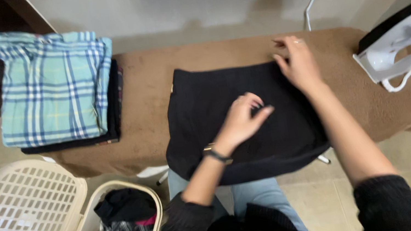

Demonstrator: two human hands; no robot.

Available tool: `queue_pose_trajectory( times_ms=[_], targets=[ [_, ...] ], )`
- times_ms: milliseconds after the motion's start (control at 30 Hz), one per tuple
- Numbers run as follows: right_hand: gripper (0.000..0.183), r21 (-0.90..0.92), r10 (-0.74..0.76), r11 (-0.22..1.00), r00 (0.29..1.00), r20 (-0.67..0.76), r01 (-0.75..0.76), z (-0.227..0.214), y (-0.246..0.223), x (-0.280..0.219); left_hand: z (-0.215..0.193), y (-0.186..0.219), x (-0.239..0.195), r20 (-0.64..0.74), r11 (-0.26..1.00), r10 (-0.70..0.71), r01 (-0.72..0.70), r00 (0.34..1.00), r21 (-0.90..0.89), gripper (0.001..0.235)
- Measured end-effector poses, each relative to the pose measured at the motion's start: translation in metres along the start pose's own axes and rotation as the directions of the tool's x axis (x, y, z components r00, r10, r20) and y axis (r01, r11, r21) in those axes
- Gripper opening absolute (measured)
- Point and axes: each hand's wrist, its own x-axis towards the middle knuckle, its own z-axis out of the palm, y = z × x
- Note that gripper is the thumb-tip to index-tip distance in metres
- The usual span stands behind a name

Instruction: The person irons a black garment on an ironing board, smoothing it out and repeatedly moving the iron across its surface, before folding the garment and placing it on a stack of clothes.

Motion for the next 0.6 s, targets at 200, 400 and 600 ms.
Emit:
queue_pose_trajectory(
  times_ms=[200,400,600],
  targets=[
    [0.038,-0.087,-0.051,0.992,0.914,0.403,0.094,-0.045,0.047,0.007,-0.101,-0.050,0.049,-0.169,0.966,-0.132,0.165,0.977,0.199,0.034],
    [0.052,-0.043,0.224,0.971,0.833,0.506,-0.235,-0.045,0.059,0.016,-0.083,-0.173,0.090,0.111,0.903,-0.347,0.300,0.931,0.308,0.046],
    [0.040,0.147,0.240,0.911,0.784,0.572,-0.386,-0.063,0.056,0.009,-0.103,-0.177,0.091,0.023,0.961,-0.172,0.163,0.985,0.223,0.033]
  ],
)
